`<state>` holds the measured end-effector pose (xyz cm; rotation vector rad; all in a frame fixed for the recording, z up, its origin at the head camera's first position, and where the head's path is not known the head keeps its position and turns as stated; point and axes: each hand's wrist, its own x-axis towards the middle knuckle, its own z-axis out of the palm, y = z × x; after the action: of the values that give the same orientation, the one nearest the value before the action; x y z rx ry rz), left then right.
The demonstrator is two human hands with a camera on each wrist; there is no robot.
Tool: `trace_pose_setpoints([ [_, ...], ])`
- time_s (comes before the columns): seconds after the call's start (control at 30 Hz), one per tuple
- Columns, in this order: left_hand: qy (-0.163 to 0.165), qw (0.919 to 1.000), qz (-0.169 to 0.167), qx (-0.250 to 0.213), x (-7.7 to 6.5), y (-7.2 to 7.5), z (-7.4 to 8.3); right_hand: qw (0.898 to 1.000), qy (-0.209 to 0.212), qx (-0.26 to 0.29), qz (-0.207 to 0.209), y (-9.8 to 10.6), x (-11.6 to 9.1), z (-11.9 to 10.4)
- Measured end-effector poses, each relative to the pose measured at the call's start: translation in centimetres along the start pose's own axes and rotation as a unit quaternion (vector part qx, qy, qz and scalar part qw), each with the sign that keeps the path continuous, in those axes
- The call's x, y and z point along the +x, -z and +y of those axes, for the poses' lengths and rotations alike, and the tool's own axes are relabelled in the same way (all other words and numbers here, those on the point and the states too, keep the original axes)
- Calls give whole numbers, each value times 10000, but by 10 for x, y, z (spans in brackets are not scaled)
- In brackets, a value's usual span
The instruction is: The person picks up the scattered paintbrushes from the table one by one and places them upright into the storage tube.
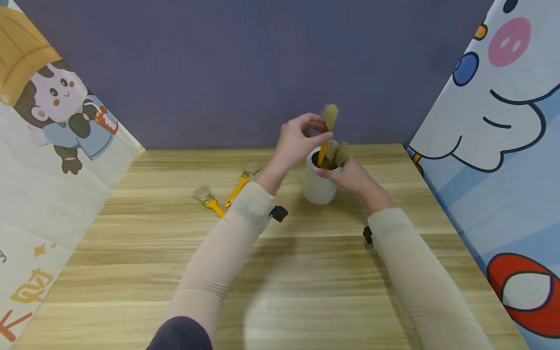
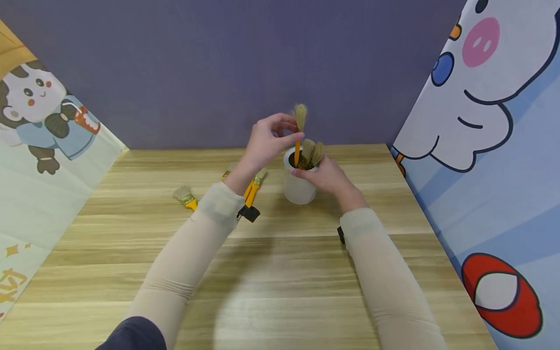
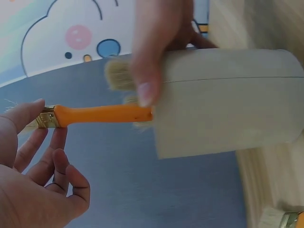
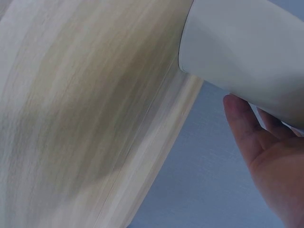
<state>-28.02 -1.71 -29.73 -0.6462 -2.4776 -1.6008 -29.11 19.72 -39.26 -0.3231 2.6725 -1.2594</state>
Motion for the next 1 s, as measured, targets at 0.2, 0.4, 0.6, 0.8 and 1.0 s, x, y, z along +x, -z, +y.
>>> trace_pose_setpoints([
  [0.2, 152, 9987, -422, 242, 3, -15, -12, 9997, 192, 138, -27, 1, -2, 0],
  [0.4, 298, 9956, -704, 546, 2, -29, -25, 9983, 492, 318, 1, -1, 1, 2],
  [0.6, 241, 9946, -892, 473, -3, -35, -33, 9987, 495, 135, -20, 1, 3, 2],
  [0.8, 178, 9951, -882, 407, -5, -32, -34, 9988, 489, 42, -59, 2, 3, 0],
  [1.0, 125, 9953, -755, 589, -6, -20, -37, 9999, 137, 42, -67, 1, -1, -2],
])
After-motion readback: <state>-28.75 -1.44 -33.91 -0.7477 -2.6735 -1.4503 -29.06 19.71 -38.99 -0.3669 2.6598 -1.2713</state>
